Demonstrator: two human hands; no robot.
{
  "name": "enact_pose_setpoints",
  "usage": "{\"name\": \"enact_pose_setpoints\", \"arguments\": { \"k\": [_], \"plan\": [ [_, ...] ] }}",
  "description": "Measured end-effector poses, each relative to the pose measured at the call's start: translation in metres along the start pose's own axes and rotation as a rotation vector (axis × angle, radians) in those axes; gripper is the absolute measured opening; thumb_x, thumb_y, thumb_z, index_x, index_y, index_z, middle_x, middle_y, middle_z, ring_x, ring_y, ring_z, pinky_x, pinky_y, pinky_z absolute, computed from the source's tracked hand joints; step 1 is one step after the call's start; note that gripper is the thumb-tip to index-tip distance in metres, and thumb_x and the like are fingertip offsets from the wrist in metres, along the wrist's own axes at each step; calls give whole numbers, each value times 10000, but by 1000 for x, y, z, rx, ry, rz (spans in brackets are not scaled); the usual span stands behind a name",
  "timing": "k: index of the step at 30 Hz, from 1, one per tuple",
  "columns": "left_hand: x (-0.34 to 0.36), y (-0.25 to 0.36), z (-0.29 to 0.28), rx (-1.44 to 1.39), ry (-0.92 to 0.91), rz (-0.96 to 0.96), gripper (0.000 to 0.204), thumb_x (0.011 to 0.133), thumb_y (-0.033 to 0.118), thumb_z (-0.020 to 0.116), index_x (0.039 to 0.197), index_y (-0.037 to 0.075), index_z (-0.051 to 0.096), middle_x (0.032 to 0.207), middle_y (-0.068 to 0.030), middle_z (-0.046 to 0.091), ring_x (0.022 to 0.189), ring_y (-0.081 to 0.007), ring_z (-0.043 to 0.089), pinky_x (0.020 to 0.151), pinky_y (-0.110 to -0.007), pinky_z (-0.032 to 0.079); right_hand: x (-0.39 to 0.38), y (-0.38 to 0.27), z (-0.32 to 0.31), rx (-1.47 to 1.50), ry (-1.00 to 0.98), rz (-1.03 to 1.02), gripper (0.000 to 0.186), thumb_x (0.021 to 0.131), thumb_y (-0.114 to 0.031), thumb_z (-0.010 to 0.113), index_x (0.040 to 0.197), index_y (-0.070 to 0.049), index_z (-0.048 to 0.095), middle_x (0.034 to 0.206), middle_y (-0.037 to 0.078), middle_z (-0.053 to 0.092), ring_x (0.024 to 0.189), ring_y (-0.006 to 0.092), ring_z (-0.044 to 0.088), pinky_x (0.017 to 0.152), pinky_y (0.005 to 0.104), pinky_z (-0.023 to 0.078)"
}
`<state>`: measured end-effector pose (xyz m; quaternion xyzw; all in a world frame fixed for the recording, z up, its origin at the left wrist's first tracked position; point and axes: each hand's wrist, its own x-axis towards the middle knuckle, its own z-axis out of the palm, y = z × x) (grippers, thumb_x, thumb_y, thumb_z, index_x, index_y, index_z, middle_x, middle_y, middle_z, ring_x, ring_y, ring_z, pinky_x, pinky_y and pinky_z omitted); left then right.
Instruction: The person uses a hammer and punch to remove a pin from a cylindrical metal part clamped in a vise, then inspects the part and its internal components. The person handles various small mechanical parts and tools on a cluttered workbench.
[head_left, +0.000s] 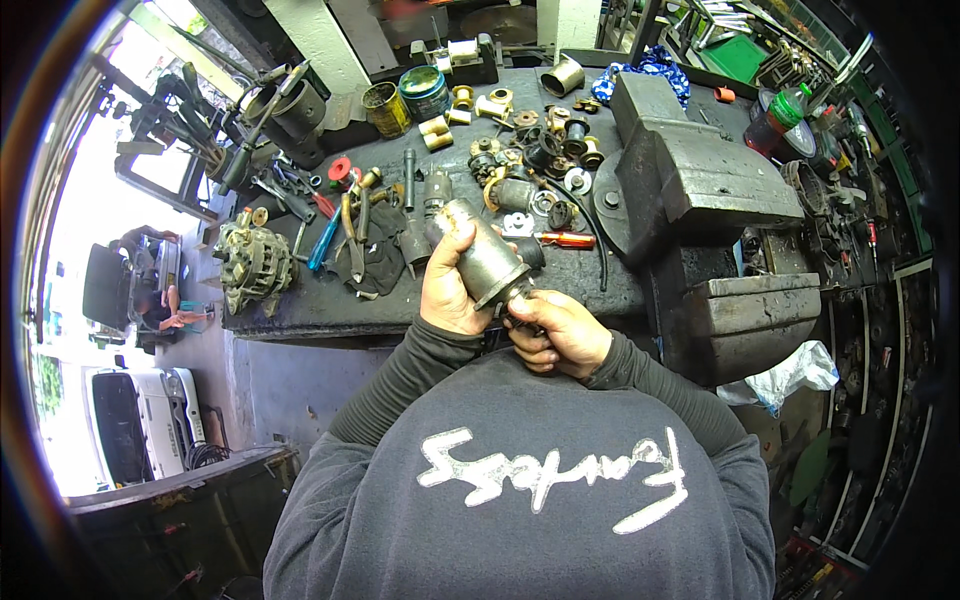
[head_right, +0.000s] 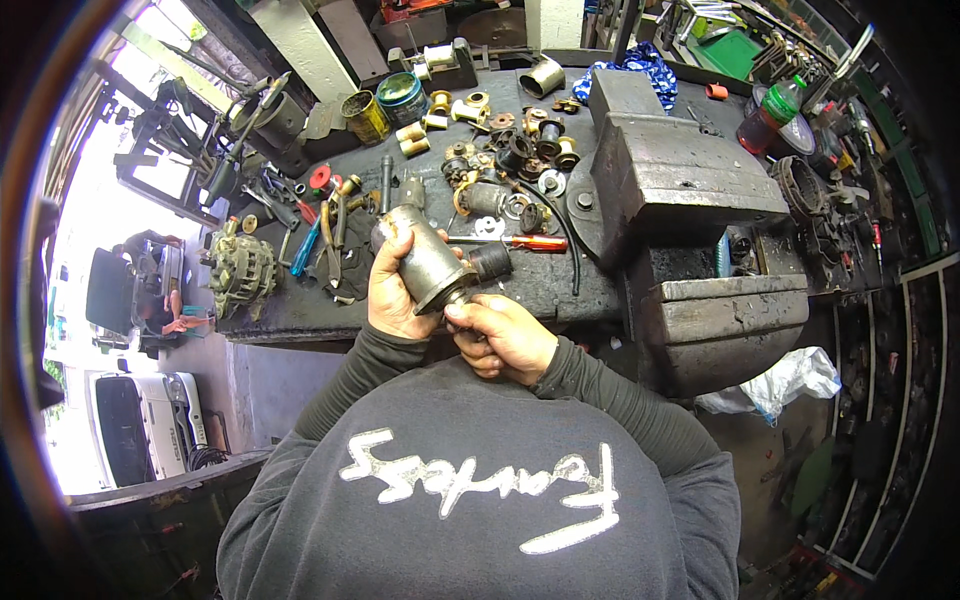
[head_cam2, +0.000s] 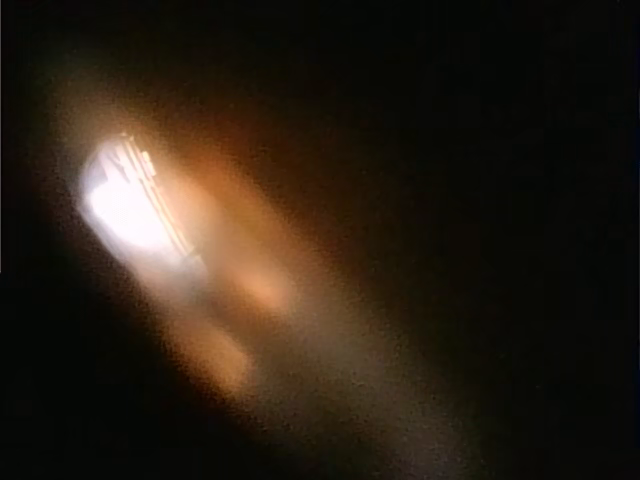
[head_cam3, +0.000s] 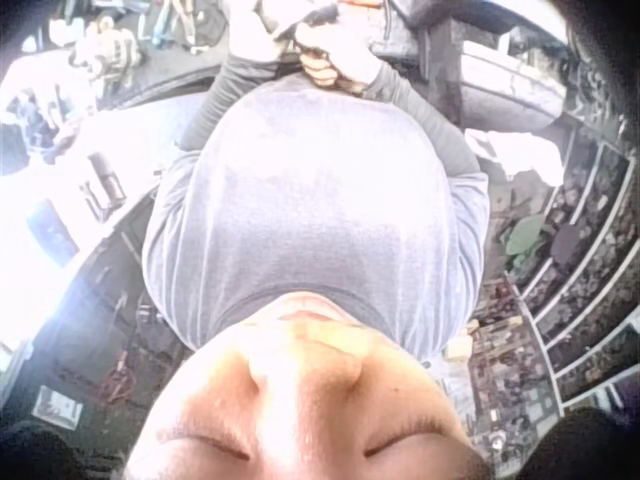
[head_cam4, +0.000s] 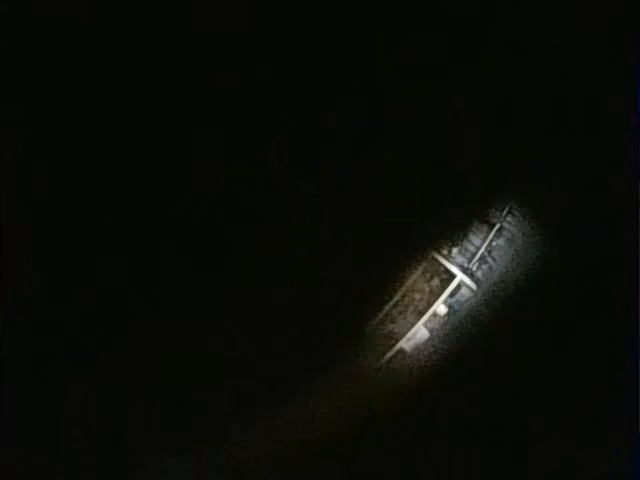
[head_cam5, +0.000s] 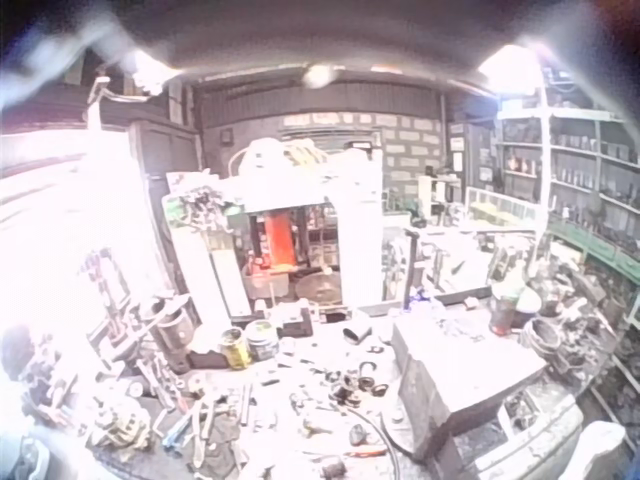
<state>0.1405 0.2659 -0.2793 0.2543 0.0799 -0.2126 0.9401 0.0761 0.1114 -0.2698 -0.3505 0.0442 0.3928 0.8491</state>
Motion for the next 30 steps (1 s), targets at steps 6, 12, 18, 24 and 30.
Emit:
{"name": "enact_pose_setpoints", "arguments": {
  "k": [6,12,18,24,30],
  "plan": [
    [8,-1,-7,83,48,43,392,810,285,633,1016,-32,527,857,-195,621,783,-329,641,759,-466,543,4,-2,1,-319,114,-101,293,935,-345,519,912,-54,489,590,32,475,455,111,439,433,235,369],
    [8,2,0,73,111,87,379,807,269,637,1024,-16,510,854,-178,609,768,-309,633,740,-455,544,-1,-1,-9,-283,156,-116,406,944,-451,451,947,-48,501,638,72,543,488,121,506,463,227,417],
    [10,17,4,-8,210,114,386,804,263,650,1051,24,475,872,-143,585,789,-290,617,746,-430,541,-12,0,-21,-384,222,-156,485,939,-494,401,986,-28,529,688,97,601,509,124,551,484,215,442],
    [10,15,1,-13,214,106,410,796,260,657,1063,21,459,874,-145,576,792,-297,611,752,-431,539,-6,-5,1,-650,307,-280,265,947,-258,487,939,-8,573,659,51,579,538,88,526,510,208,418],
    [13,11,0,-14,217,96,449,794,260,654,1094,11,430,879,-154,569,783,-304,608,746,-438,540,-7,-4,13,-1060,460,-479,253,899,-194,537,858,49,595,657,180,547,561,249,535,576,359,433]
  ]
}}
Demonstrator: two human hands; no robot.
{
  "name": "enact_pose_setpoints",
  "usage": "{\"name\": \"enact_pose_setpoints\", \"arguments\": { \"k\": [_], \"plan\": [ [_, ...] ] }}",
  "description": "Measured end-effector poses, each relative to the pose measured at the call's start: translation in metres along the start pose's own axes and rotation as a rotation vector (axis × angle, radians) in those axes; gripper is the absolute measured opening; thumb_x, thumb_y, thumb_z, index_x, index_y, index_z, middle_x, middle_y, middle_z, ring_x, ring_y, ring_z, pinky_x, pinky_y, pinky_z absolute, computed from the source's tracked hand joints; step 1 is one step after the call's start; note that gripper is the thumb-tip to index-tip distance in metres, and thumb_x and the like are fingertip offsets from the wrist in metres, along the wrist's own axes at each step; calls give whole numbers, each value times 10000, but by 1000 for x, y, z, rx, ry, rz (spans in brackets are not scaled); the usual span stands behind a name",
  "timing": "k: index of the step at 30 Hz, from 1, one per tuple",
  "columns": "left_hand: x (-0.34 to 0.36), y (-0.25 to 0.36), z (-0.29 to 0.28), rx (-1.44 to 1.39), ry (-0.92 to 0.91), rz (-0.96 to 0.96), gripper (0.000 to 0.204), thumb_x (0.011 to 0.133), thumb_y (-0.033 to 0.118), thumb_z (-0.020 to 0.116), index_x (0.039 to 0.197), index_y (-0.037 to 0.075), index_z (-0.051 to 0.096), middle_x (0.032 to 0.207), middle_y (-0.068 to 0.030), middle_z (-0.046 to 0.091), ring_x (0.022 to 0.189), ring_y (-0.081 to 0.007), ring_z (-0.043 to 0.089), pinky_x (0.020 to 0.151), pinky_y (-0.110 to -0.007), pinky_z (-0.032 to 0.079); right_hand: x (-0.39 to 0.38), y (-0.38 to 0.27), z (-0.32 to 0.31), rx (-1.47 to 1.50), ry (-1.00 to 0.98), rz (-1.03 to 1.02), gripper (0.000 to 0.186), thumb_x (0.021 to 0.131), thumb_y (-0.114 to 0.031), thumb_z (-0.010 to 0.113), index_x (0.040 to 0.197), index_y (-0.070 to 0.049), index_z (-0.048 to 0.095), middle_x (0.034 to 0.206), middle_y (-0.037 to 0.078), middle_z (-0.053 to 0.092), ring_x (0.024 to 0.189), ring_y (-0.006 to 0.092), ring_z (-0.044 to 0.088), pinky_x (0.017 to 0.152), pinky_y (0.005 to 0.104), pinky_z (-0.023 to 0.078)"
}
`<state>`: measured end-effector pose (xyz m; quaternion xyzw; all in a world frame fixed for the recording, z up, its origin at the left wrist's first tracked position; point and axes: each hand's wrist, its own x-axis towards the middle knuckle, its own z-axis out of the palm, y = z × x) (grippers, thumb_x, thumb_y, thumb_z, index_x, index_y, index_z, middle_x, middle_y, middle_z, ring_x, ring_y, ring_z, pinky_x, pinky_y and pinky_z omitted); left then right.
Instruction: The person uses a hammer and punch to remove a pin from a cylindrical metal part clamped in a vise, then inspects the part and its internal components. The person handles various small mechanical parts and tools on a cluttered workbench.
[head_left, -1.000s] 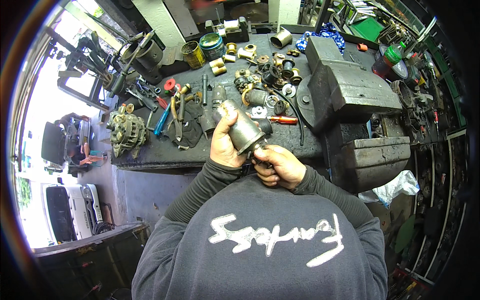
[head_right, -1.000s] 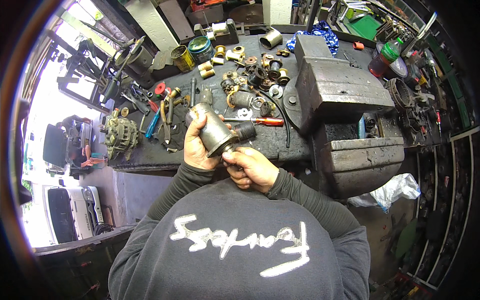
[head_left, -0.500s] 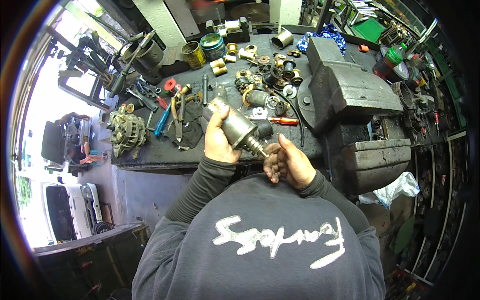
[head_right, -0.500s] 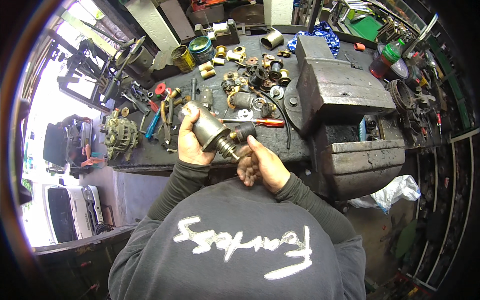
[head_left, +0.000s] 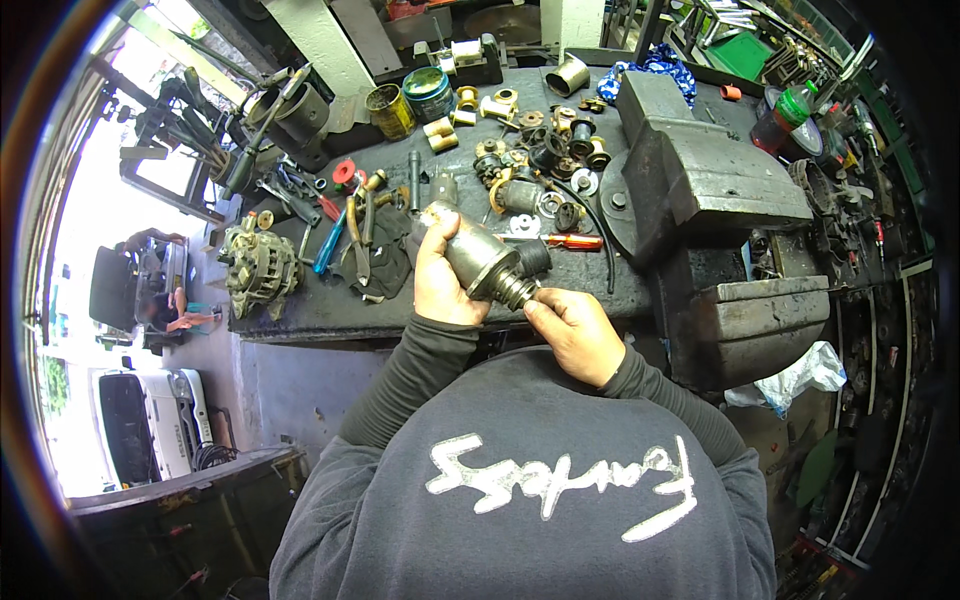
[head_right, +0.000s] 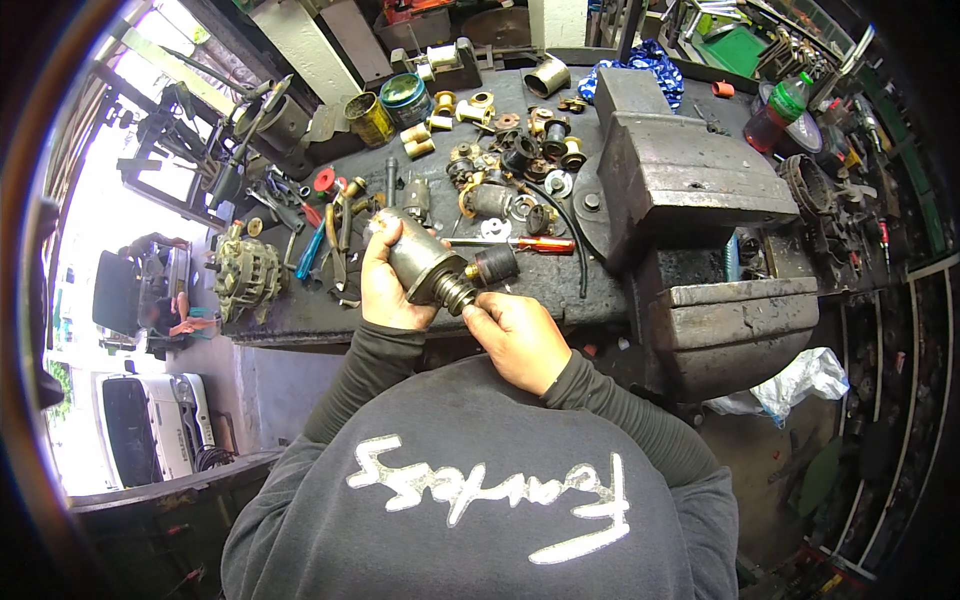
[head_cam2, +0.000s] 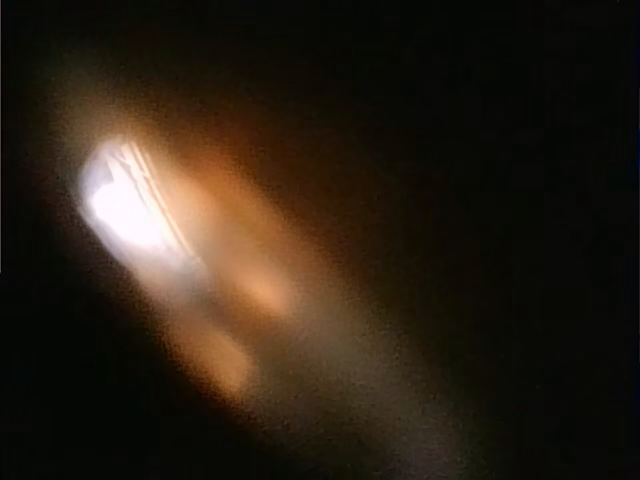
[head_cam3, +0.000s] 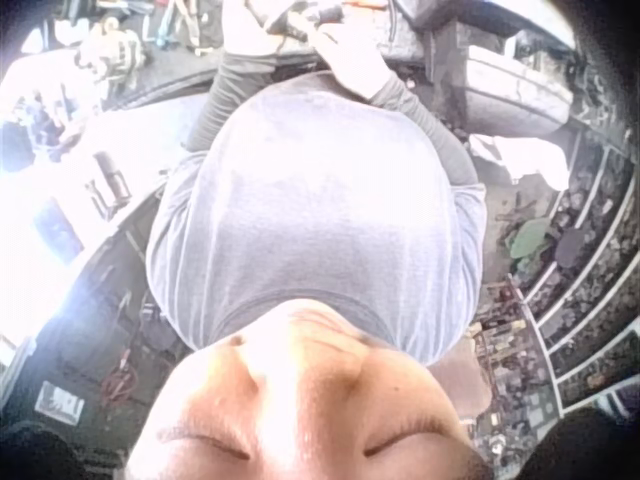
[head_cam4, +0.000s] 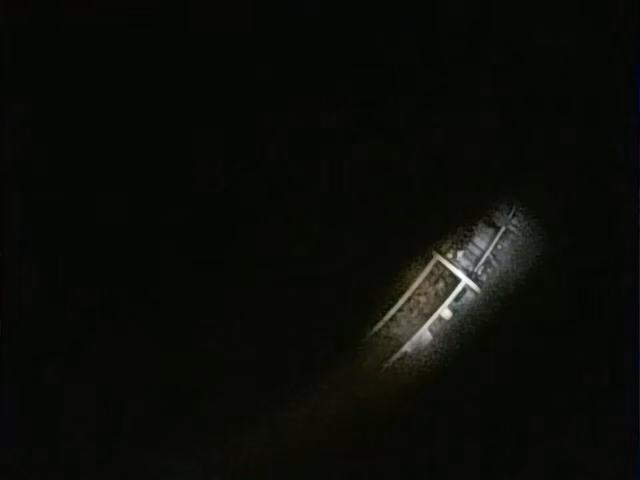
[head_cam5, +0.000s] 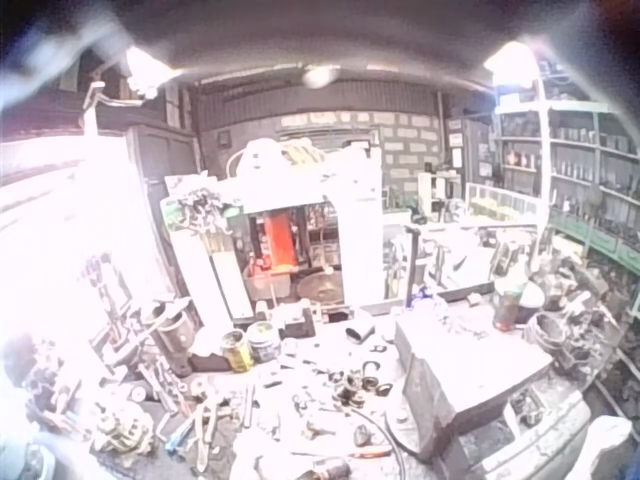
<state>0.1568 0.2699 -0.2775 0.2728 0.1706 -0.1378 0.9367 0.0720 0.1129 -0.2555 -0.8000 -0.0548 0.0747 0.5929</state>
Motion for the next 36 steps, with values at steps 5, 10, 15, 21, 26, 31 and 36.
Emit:
{"name": "enact_pose_setpoints", "arguments": {
  "k": [5,10,15,21,26,31,36],
  "plan": [
    [0,1,8,21,7,-4,464,793,260,653,1102,6,419,885,-162,572,782,-310,610,735,-443,542,-2,2,1,38,36,-15,265,903,-195,524,843,56,581,639,186,529,555,234,516,567,357,419],
    [1,2,12,6,-37,-13,433,798,252,646,1081,0,437,885,-169,578,781,-313,611,731,-444,542,-2,5,2,207,25,64,265,909,-191,518,836,58,571,612,90,477,562,133,446,541,302,388],
    [0,6,17,7,-81,17,390,801,252,640,1040,-10,479,880,-171,591,791,-319,617,741,-443,540,-3,3,2,231,23,48,272,904,-196,531,828,62,571,616,116,467,573,141,438,554,322,398],
    [-18,15,16,251,-346,149,504,771,227,671,1173,-7,478,940,-159,593,872,-310,629,786,-437,536,-7,14,-3,308,-187,63,141,953,-177,517,963,-36,520,696,-42,444,606,37,383,540,205,353],
    [-33,17,32,792,-614,789,752,597,114,821,1207,-18,401,1070,-118,539,961,-183,565,828,-313,485,-5,25,-8,324,-240,189,410,899,-88,546,1277,-39,395,812,1,509,680,61,476,602,214,426],
    [-36,21,37,1043,-981,1201,771,576,127,841,1187,6,387,1026,-165,552,912,-252,593,782,-361,500,-9,34,-11,491,-142,203,442,824,6,473,1259,-57,429,786,-5,499,676,65,481,594,203,420],
    [-40,24,39,1096,-1068,1209,794,567,108,847,1194,42,364,1021,-181,549,922,-272,585,796,-393,491,-9,39,-11,453,-122,116,418,824,-21,476,1241,-53,449,803,-6,501,680,71,497,607,205,435]
  ]
}}
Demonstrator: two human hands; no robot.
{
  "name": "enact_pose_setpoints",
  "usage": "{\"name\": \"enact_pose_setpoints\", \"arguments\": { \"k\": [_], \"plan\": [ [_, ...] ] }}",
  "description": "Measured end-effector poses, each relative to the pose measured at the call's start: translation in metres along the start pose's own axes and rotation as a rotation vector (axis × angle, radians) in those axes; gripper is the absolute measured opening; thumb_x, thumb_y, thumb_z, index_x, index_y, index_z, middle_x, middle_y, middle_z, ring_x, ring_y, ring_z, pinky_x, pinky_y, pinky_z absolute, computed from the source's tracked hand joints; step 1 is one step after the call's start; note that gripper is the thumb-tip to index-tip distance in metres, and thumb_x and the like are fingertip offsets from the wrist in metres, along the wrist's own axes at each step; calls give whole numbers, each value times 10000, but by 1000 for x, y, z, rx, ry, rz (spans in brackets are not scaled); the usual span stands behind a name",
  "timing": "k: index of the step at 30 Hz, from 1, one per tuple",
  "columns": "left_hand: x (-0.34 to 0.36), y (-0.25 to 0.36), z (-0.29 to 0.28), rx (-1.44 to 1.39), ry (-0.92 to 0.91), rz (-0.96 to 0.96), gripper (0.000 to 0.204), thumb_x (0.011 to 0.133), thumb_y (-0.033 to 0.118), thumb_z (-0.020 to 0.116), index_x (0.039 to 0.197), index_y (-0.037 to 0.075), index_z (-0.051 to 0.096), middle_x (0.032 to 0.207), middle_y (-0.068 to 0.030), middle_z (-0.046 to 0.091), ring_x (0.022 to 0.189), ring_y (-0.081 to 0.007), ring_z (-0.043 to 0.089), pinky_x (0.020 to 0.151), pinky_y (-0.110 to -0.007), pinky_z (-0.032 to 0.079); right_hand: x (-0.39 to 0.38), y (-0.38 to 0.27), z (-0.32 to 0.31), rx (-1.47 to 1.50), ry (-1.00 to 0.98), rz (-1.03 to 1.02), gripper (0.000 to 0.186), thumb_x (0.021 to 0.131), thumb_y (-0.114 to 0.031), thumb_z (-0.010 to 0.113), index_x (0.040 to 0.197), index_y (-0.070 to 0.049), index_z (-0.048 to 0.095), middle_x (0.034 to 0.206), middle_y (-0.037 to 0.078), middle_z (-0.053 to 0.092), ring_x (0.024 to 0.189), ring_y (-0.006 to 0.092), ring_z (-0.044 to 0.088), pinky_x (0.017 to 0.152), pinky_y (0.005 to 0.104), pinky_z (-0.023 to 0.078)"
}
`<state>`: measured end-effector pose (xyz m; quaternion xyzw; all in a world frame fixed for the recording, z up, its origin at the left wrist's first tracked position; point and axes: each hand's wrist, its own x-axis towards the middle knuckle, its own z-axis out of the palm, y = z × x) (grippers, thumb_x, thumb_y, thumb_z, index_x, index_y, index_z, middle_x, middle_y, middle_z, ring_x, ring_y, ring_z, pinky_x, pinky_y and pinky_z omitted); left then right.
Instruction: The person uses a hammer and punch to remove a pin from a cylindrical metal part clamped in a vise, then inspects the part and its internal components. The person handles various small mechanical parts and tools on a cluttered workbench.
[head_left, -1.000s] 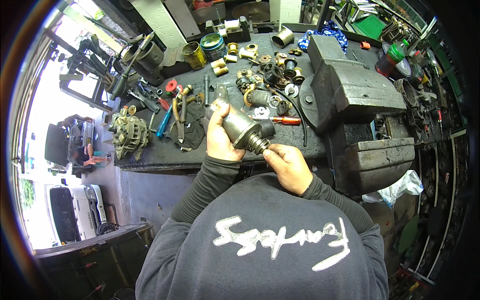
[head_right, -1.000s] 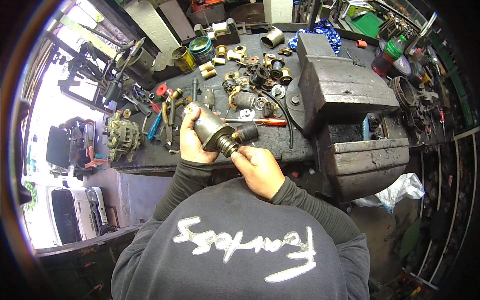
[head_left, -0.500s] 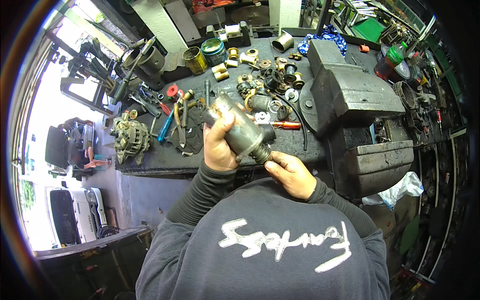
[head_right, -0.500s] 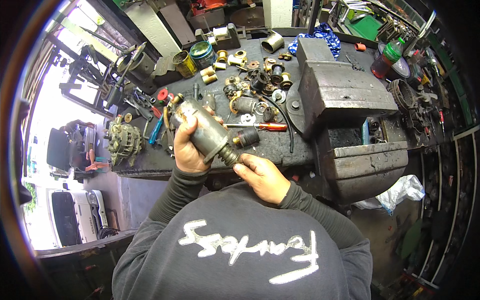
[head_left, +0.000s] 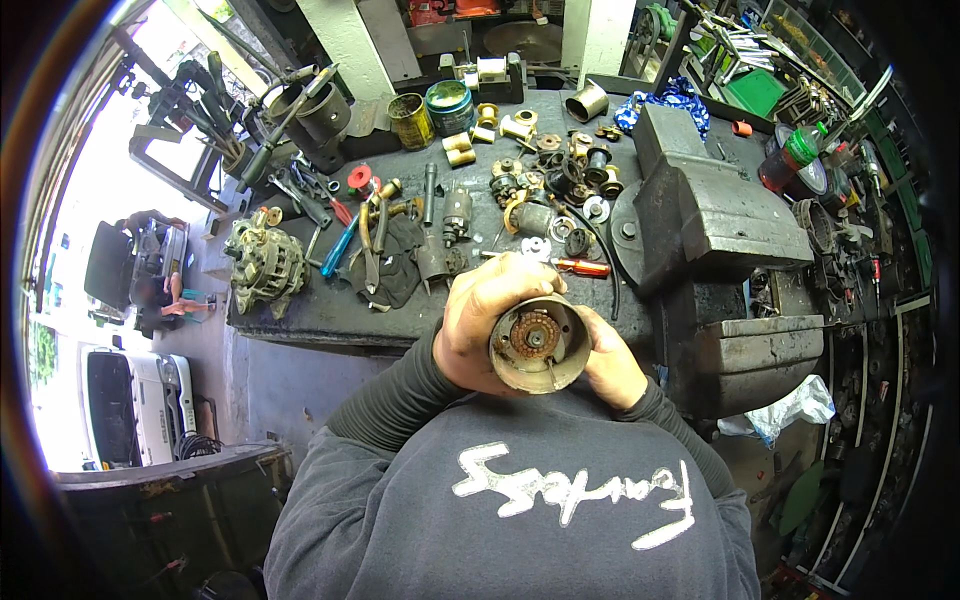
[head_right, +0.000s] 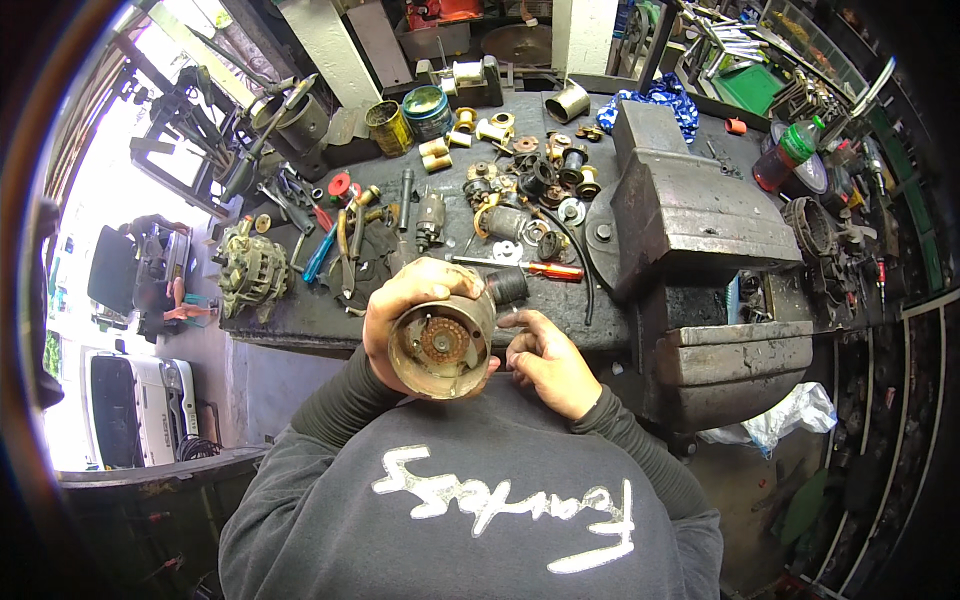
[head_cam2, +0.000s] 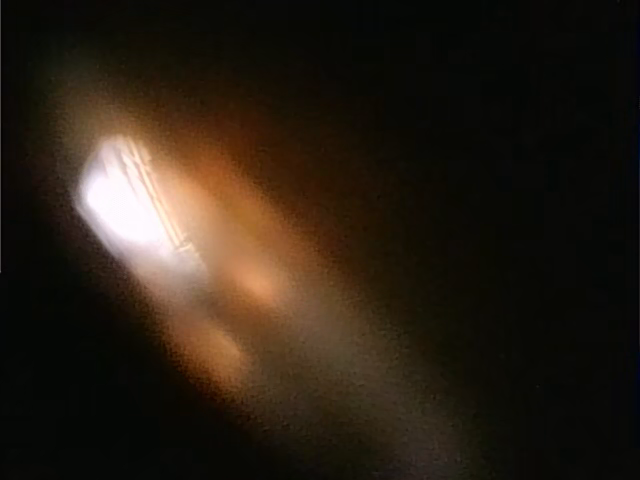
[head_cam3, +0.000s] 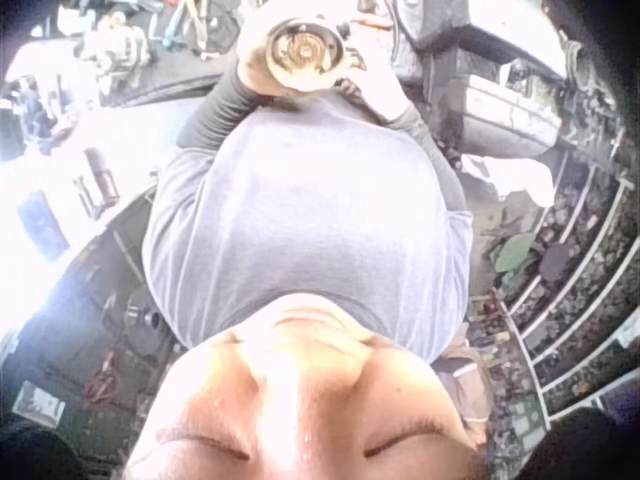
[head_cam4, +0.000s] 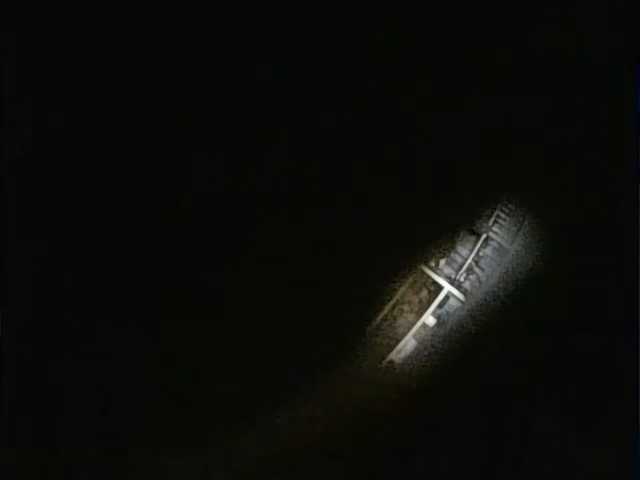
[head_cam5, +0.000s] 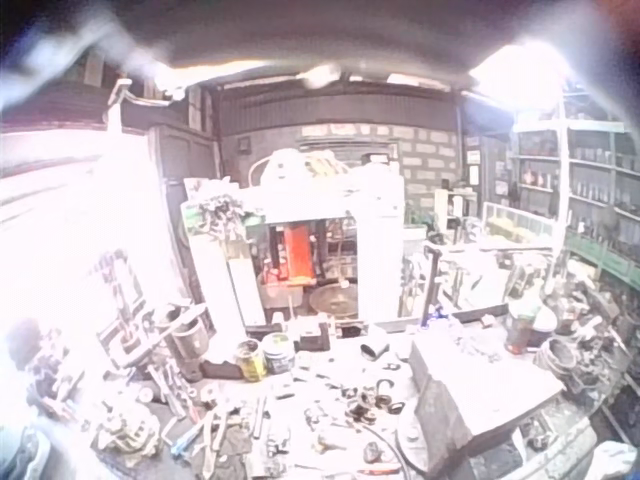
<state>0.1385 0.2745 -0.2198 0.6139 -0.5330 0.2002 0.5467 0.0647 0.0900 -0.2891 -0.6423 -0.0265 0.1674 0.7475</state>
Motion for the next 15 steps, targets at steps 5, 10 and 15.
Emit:
{"name": "enact_pose_setpoints", "arguments": {
  "k": [5,10,15],
  "plan": [
    [0,-2,-2,25,3,-25,803,573,101,840,1206,32,350,1042,-178,537,943,-268,583,795,-385,497,0,-3,2,66,57,32,385,822,-24,490,1206,-42,469,785,3,509,667,71,495,606,211,440],
    [-6,-6,0,54,33,-104,813,587,79,818,1229,1,325,1061,-162,519,963,-243,577,815,-351,500,-4,-19,2,142,127,75,333,825,-23,497,1158,-25,494,761,15,522,637,73,495,590,213,441],
    [-8,-7,3,103,31,-247,776,572,82,813,1202,-10,370,1034,-149,546,916,-234,598,803,-321,503,-3,-21,0,129,233,9,267,835,-9,493,1100,-3,523,752,17,526,629,66,502,570,201,437]
  ]
}}
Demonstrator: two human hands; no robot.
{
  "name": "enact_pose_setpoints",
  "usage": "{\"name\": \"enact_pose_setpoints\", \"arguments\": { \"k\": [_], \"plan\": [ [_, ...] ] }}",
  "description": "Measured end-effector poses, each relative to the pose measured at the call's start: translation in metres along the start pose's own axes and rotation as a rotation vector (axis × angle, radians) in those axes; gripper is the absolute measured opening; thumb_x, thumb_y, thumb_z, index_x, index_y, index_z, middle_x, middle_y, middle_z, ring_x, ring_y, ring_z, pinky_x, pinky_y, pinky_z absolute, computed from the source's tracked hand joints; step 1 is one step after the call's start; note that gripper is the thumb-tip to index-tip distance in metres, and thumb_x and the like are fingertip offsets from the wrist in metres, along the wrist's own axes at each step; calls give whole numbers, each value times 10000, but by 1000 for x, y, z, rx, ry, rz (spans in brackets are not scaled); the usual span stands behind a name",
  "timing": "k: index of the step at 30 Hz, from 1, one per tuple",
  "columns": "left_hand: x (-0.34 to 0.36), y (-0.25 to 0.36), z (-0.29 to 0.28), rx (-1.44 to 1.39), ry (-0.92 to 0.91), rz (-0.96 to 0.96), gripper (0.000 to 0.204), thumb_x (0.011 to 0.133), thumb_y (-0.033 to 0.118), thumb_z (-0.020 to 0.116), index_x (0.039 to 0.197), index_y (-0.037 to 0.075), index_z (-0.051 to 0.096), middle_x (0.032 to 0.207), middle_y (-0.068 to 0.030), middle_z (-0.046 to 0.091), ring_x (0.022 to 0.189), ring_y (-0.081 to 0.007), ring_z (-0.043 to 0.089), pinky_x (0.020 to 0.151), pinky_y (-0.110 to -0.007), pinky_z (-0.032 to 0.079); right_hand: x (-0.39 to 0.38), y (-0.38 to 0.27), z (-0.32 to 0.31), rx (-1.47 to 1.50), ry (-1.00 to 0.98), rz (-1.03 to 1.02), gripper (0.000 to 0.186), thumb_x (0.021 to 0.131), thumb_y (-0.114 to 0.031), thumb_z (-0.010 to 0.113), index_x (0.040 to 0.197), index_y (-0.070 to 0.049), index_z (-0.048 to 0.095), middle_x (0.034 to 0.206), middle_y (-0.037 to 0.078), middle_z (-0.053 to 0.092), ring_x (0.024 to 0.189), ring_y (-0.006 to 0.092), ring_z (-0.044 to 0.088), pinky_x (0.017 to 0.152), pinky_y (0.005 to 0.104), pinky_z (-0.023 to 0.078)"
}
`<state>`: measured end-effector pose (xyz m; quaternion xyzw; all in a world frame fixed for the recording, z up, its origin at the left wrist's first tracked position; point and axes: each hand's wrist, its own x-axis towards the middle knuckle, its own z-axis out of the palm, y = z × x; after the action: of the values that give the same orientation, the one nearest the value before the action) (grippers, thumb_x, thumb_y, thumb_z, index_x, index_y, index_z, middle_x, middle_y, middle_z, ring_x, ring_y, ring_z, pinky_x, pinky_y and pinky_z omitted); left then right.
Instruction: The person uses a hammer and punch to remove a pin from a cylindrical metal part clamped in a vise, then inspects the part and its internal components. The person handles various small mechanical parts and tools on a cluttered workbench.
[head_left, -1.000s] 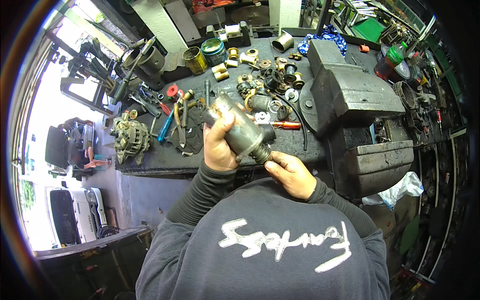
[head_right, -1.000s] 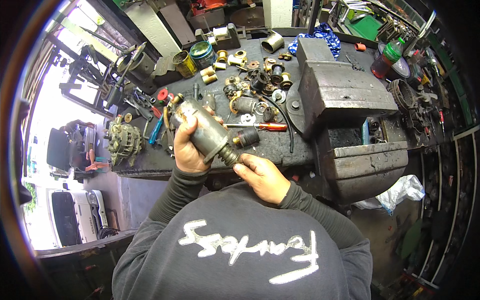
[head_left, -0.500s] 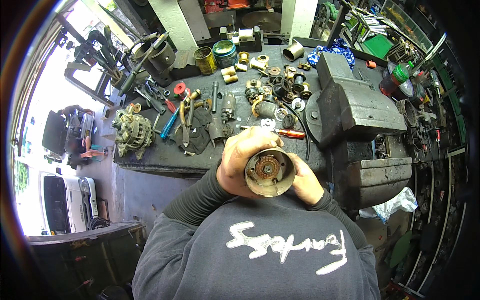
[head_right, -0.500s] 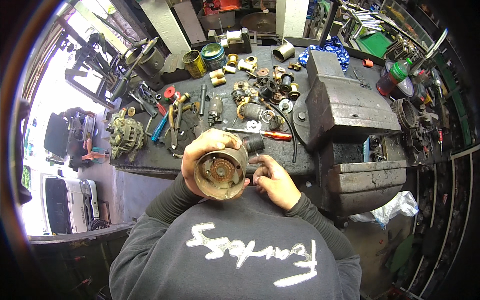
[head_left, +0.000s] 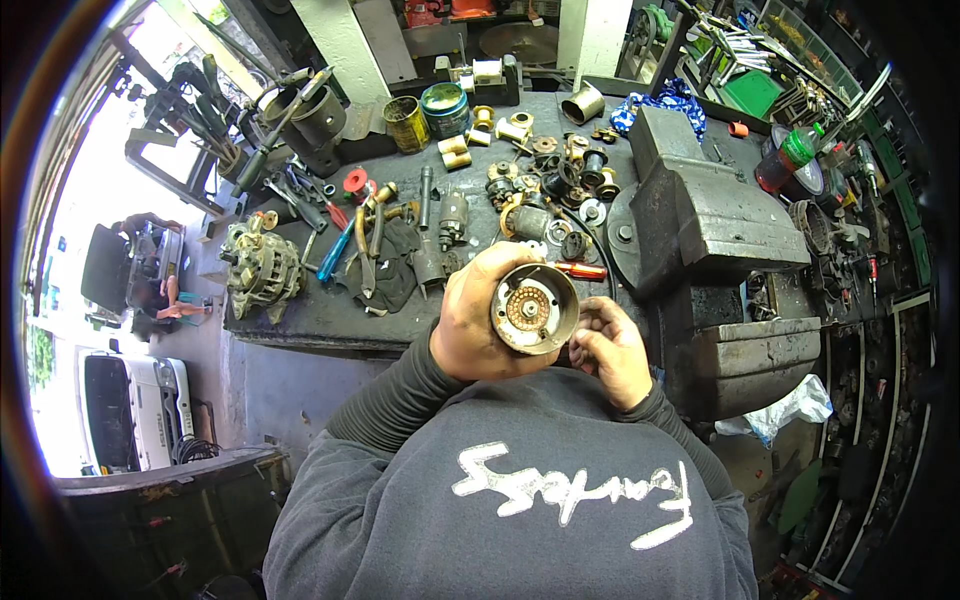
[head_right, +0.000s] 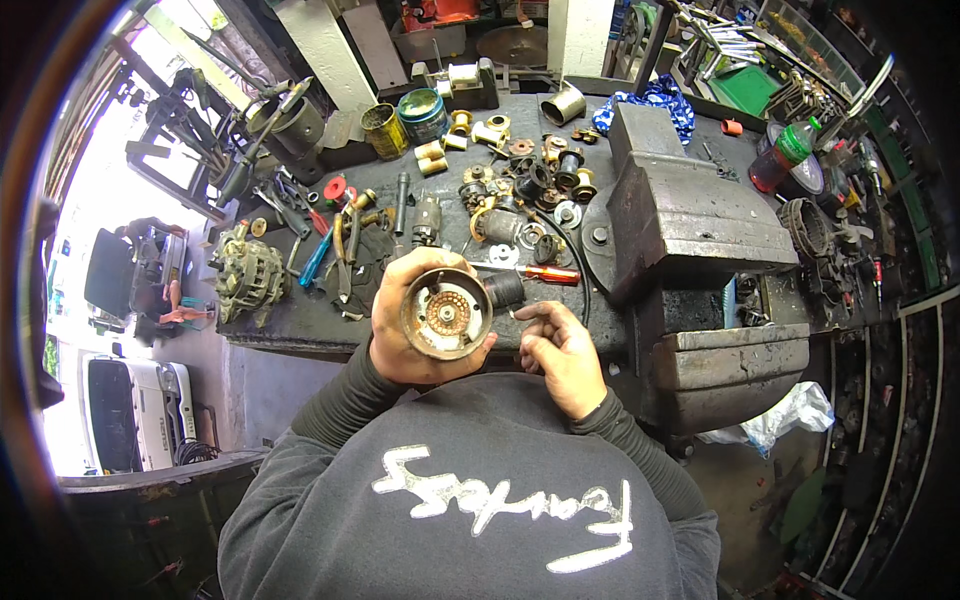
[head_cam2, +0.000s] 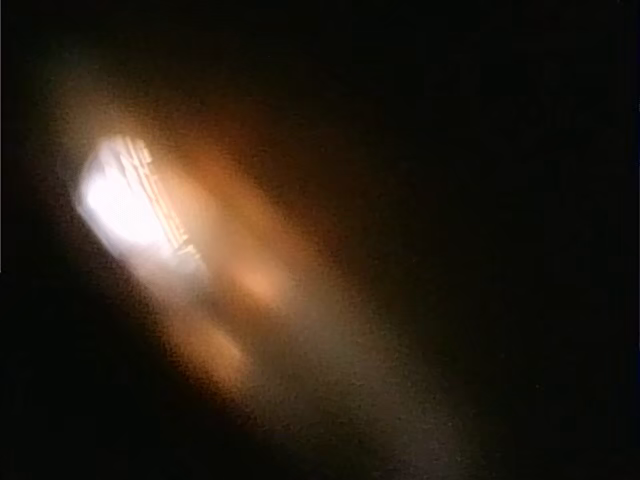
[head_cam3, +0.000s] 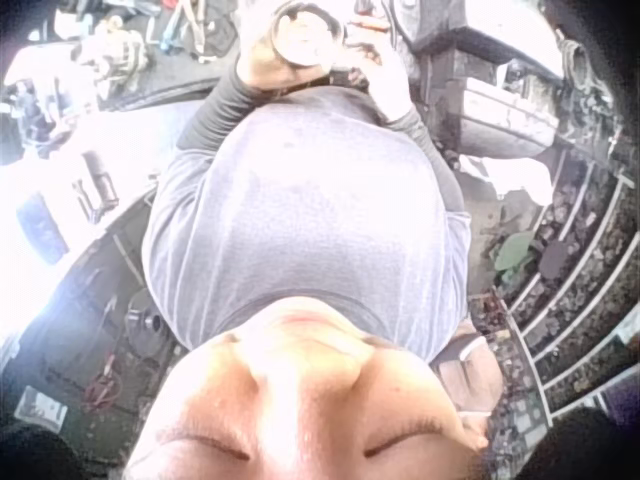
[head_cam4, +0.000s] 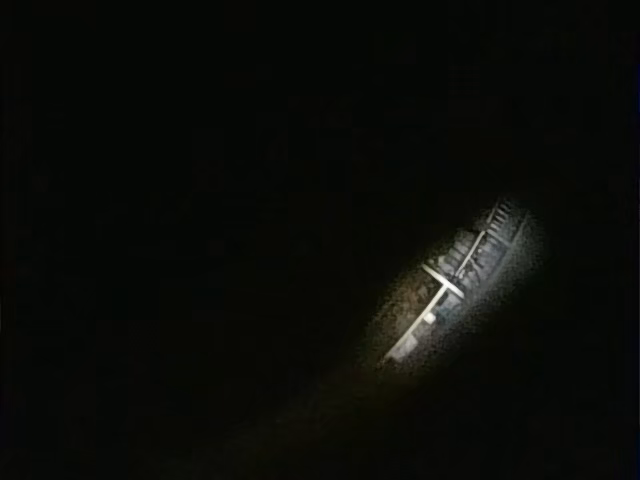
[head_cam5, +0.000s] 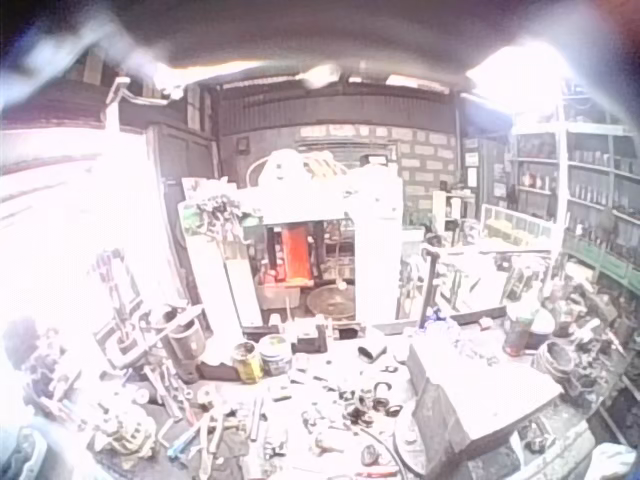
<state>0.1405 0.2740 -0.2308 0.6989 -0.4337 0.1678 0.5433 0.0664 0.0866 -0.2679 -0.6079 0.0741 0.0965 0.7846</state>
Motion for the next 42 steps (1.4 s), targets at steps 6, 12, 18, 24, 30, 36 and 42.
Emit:
{"name": "enact_pose_setpoints", "arguments": {
  "k": [6,12,18,24,30,36,42],
  "plan": [
    [2,-6,1,162,-110,-99,674,520,171,827,1097,-1,523,978,-172,609,860,-328,634,752,-367,521,-1,-33,-1,-209,166,-527,130,809,-32,628,936,-7,622,832,38,587,717,96,532,645,245,443],
    [2,-3,4,305,-312,-68,651,519,191,813,1079,39,517,894,-103,587,784,-283,603,669,-359,503,2,-59,16,-1003,47,-760,178,677,-152,733,804,-60,650,755,72,547,776,250,554,678,361,416],
    [3,-2,11,383,-408,-26,635,496,163,784,1054,48,502,881,-90,575,781,-268,585,661,-360,491,2,-47,19,-1184,100,-665,177,670,-216,718,734,-76,631,719,37,525,743,223,539,644,370,346],
    [4,-1,13,402,-454,-37,623,512,180,781,1052,49,500,868,-85,568,784,-267,585,660,-361,492,4,-36,15,-1140,114,-666,185,674,-217,717,739,-73,620,704,38,517,732,223,538,666,368,328],
    [7,0,13,392,-484,-42,610,521,173,789,1047,37,511,878,-93,586,776,-278,593,654,-364,495,2,-32,13,-1092,132,-652,196,676,-215,721,755,-71,614,695,39,517,720,223,542,663,375,319],
    [6,0,15,397,-467,-57,593,532,169,794,1041,35,520,887,-101,597,771,-292,600,655,-369,499,3,-30,11,-1070,156,-675,194,674,-209,724,743,-68,609,693,41,525,717,232,549,661,375,320],
    [5,-3,19,365,-397,-7,595,528,189,781,1036,43,509,859,-90,569,753,-273,583,640,-359,487,3,-29,13,-1020,157,-620,179,669,-204,726,692,-75,604,683,44,536,712,242,562,667,375,316]
  ]
}}
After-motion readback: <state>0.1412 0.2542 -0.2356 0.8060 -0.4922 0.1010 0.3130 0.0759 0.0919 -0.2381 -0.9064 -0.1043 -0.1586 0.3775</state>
